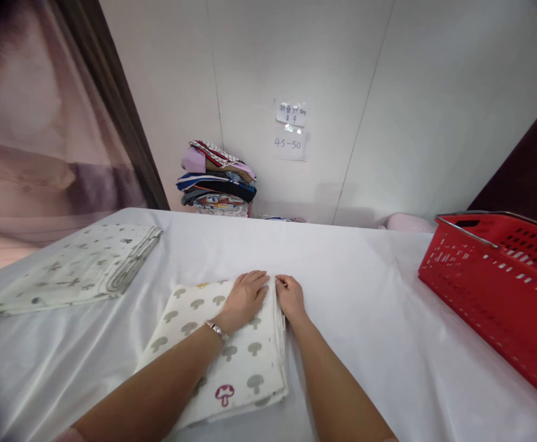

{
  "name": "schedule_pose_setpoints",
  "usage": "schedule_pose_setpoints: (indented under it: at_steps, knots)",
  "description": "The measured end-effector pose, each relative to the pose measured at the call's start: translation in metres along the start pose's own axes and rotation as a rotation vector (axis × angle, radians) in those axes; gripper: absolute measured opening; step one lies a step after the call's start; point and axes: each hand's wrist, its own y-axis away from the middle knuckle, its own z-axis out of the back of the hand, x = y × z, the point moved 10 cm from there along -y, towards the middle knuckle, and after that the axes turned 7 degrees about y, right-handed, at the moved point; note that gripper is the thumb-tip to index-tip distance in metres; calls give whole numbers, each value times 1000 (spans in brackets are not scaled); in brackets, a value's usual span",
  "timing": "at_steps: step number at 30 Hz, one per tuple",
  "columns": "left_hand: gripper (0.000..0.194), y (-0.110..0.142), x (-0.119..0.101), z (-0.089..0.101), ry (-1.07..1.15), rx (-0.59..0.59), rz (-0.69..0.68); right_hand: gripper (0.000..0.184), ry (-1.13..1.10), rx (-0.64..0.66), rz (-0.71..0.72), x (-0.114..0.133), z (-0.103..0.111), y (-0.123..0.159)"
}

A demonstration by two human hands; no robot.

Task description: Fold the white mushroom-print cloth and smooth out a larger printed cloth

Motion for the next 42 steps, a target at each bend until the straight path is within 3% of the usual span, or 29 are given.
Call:
schedule_pose_setpoints:
  at_steps: [11,20,24,33,42]
  knots:
    - [30,0,-2,0,8,-1,-14,25,-44,-20,108,9,-1,0]
    - [30,0,-3,0,19,17,-5,33,-131,-40,-45,-4,2,0]
    - [31,1,-3,0,31,24,-7,36,-135,-57,-37,0,4,3]
    - [33,2,-6,1,33,41,-5,40,125,-61,68,19,8,9]
    - [33,1,-7,1,12,46,-16,47,410,38,111,48,-1,23]
